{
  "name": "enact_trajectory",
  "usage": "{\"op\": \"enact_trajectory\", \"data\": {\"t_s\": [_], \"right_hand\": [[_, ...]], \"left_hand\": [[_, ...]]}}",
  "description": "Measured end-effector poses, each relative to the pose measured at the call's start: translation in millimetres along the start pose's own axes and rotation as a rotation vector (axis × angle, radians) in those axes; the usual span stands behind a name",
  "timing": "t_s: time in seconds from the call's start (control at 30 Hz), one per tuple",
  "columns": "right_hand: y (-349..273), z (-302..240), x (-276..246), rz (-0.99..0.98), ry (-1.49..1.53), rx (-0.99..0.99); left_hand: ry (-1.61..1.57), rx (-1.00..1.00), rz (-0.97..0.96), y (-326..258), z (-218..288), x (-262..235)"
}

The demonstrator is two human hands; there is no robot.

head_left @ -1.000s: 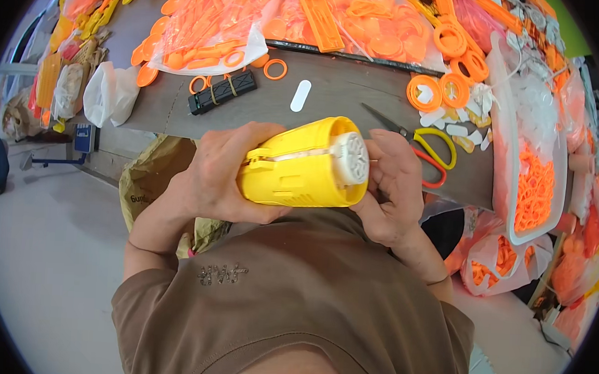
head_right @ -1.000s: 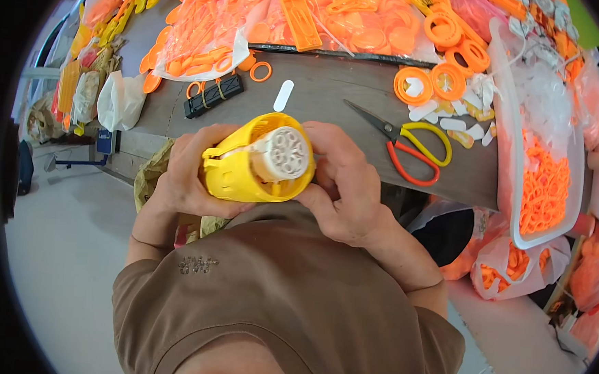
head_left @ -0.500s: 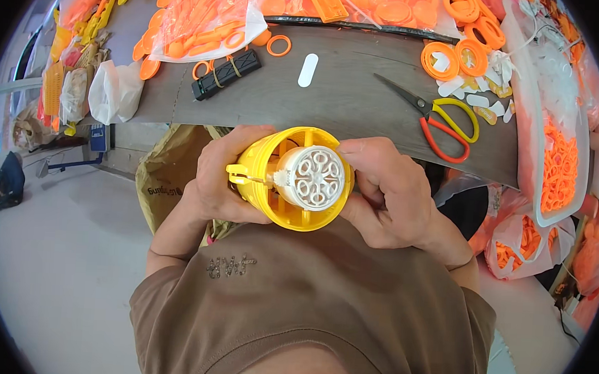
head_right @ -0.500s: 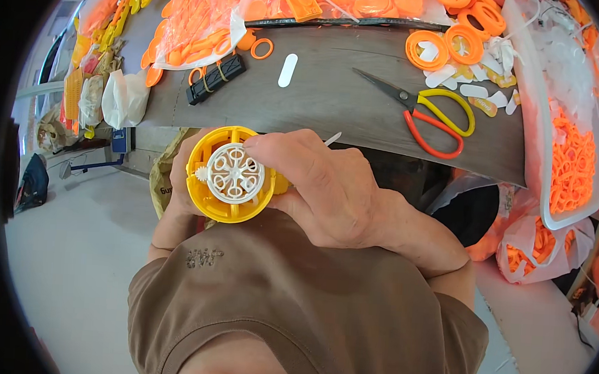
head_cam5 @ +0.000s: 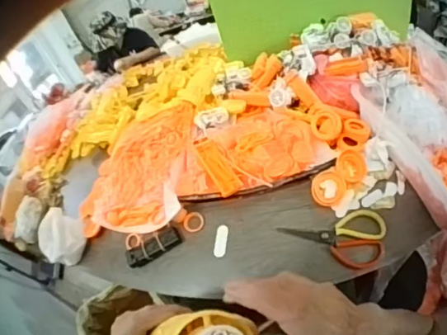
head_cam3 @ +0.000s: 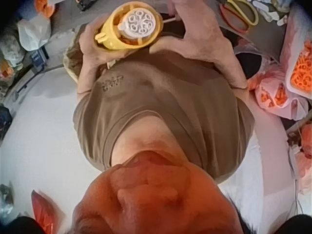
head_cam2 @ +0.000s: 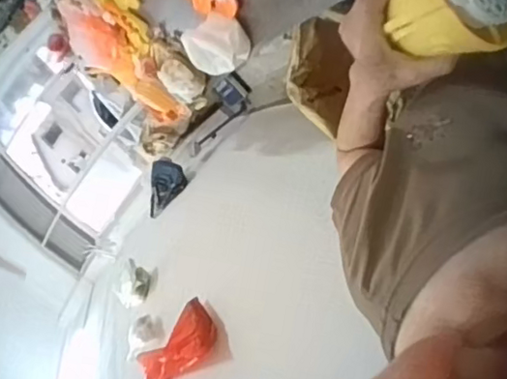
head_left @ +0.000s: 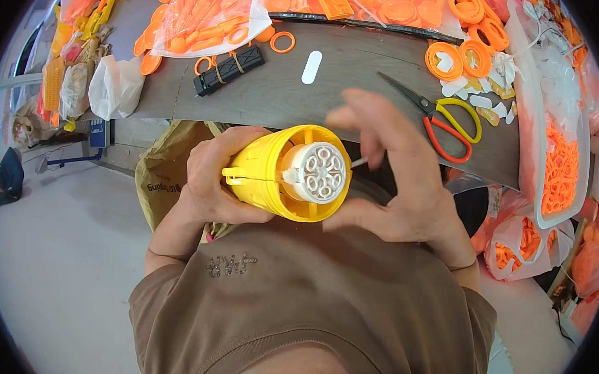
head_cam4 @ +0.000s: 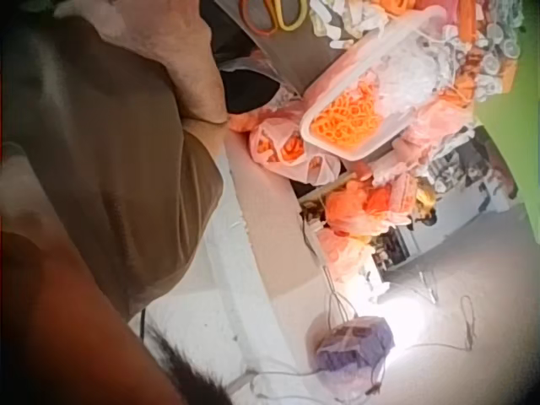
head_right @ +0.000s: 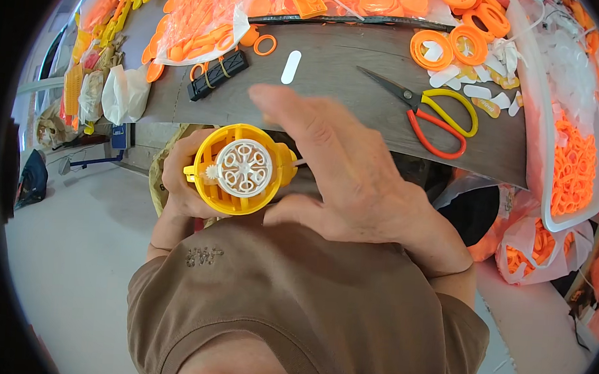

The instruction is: Assembling components of a yellow toy gun at a cluttered workbench.

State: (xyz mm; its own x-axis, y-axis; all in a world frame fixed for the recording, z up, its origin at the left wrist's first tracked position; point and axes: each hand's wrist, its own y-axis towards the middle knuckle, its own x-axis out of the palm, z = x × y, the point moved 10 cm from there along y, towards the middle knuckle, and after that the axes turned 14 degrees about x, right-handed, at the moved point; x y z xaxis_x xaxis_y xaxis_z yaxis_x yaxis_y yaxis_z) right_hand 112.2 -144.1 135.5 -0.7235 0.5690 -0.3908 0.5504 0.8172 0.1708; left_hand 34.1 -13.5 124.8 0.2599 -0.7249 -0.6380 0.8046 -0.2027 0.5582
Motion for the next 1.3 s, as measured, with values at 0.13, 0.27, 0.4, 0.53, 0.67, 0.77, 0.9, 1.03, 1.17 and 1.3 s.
{"op": "enact_trajectory", "data": {"t_s": [0.13, 0.27, 0.4, 0.53, 0.67, 0.77, 0.9, 1.03, 1.17, 1.3], "right_hand": [[7.5, -12.3, 2.5, 0.02, -0.04, -0.096], [11.2, -5.2, 22.0, -0.038, 0.012, -0.088], [6.8, -3.6, 17.9, 0.014, 0.021, -0.147], [6.7, 10.6, 10.0, 0.056, 0.103, -0.109], [5.5, 22.9, 1.8, 0.151, 0.233, -0.089], [4.5, 24.3, 0.6, 0.209, 0.196, -0.115], [4.5, 23.6, 0.4, 0.268, 0.108, -0.105], [3.4, 25.7, 6.3, 0.226, 0.085, -0.081], [2.9, 25.8, 3.3, 0.276, 0.129, -0.099], [-0.5, 29.1, 4.4, 0.296, 0.111, -0.088]], "left_hand": [[0.029, 0.057, -0.009, 7.2, 5.6, 1.3], [0.068, 0.091, -0.039, 14.7, 8.0, 3.2], [0.059, 0.12, -0.078, 22.2, 11.3, 7.3], [-0.048, 0.036, 0.027, 16.3, 5.6, -7.6], [0.026, 0.2, 0.18, 5.0, 13.2, -30.1], [0.253, 0.199, 0.172, 3.1, 18.6, -30.2], [0.388, 0.174, 0.219, 1.5, 16.4, -32.4], [0.434, 0.152, 0.222, 2.8, 12.6, -33.8], [0.445, 0.128, 0.22, 5.4, 8.7, -34.5], [0.334, 0.099, 0.167, 16.4, 1.1, -35.3]]}}
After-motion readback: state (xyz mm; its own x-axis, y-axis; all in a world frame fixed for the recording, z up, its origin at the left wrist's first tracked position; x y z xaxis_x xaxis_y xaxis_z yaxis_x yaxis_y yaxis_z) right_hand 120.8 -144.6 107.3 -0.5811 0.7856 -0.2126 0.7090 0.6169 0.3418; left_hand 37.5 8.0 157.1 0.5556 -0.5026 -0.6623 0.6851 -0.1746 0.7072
